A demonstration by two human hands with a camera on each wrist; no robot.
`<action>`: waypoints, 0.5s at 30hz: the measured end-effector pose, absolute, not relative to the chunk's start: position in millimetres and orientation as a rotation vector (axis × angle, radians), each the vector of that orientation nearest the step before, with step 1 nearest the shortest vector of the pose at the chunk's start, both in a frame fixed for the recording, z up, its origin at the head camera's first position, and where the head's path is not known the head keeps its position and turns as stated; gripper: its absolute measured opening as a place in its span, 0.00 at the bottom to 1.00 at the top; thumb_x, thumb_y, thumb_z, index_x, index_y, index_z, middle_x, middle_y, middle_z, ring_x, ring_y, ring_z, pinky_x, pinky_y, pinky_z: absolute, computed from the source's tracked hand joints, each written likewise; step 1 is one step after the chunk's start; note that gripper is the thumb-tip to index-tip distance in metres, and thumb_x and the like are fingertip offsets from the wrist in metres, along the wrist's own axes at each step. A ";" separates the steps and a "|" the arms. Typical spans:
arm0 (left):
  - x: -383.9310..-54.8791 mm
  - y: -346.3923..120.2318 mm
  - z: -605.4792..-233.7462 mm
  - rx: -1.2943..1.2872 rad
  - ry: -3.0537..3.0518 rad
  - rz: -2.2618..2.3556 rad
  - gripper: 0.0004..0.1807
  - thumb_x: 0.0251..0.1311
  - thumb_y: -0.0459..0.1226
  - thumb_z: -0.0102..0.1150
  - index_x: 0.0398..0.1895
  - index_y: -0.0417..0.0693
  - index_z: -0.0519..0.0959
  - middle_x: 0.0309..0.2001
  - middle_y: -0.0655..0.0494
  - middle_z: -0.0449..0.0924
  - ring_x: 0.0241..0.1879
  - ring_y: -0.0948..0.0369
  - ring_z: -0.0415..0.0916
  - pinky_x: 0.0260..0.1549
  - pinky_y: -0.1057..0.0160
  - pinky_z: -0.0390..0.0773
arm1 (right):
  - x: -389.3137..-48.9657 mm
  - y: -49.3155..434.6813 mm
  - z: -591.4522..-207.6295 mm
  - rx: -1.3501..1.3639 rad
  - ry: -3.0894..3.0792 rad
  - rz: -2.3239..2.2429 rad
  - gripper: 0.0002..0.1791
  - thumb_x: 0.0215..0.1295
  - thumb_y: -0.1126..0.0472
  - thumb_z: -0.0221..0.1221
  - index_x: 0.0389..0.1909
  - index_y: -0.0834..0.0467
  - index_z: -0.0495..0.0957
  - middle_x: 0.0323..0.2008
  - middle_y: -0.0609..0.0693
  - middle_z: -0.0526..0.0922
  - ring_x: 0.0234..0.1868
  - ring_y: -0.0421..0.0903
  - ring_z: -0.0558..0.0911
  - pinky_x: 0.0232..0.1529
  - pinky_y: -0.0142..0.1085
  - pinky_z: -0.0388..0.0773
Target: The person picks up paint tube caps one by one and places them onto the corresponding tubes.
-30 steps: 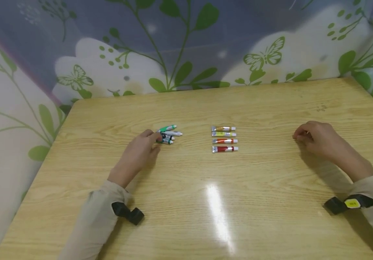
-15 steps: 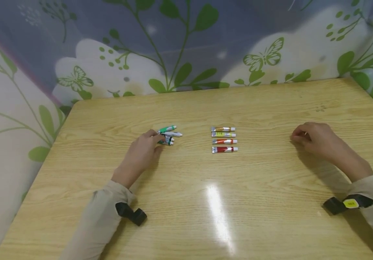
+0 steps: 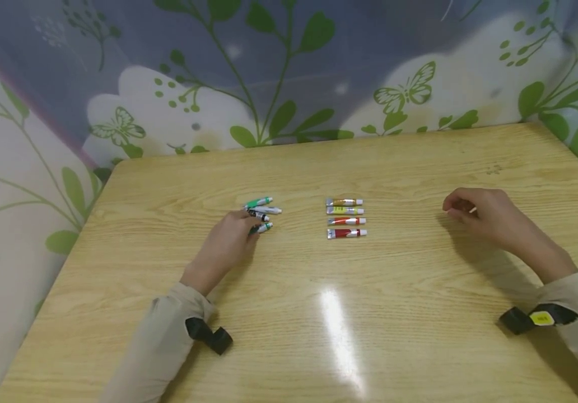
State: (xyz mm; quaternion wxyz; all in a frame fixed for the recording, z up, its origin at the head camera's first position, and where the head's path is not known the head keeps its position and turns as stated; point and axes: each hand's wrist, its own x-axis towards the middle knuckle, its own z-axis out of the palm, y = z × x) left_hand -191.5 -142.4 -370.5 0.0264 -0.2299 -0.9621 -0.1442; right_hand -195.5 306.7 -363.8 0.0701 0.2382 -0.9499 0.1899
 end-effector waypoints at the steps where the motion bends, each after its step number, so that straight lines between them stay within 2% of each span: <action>1: -191.0 -142.1 -371.3 -0.708 -2.973 -0.440 0.11 0.61 0.32 0.63 0.45 0.36 0.82 0.44 0.41 0.80 0.46 0.46 0.78 0.43 0.52 0.80 | -194.9 305.4 -362.8 0.721 -2.846 0.576 0.07 0.58 0.74 0.63 0.35 0.61 0.79 0.29 0.49 0.82 0.31 0.47 0.80 0.29 0.38 0.78; 9: -189.5 -139.3 -375.1 -0.678 -2.937 -0.399 0.08 0.62 0.31 0.62 0.41 0.36 0.82 0.41 0.42 0.80 0.44 0.45 0.77 0.42 0.50 0.79 | -191.4 296.7 -357.6 0.714 -2.796 0.619 0.08 0.57 0.75 0.64 0.37 0.64 0.80 0.31 0.53 0.83 0.30 0.50 0.81 0.28 0.39 0.79; 15: -188.1 -135.5 -370.4 -0.598 -2.966 -0.322 0.08 0.63 0.33 0.60 0.42 0.37 0.81 0.41 0.43 0.82 0.41 0.45 0.77 0.42 0.46 0.77 | -187.4 288.2 -353.0 0.701 -2.748 0.616 0.08 0.57 0.73 0.65 0.37 0.63 0.82 0.31 0.52 0.83 0.30 0.48 0.81 0.28 0.35 0.79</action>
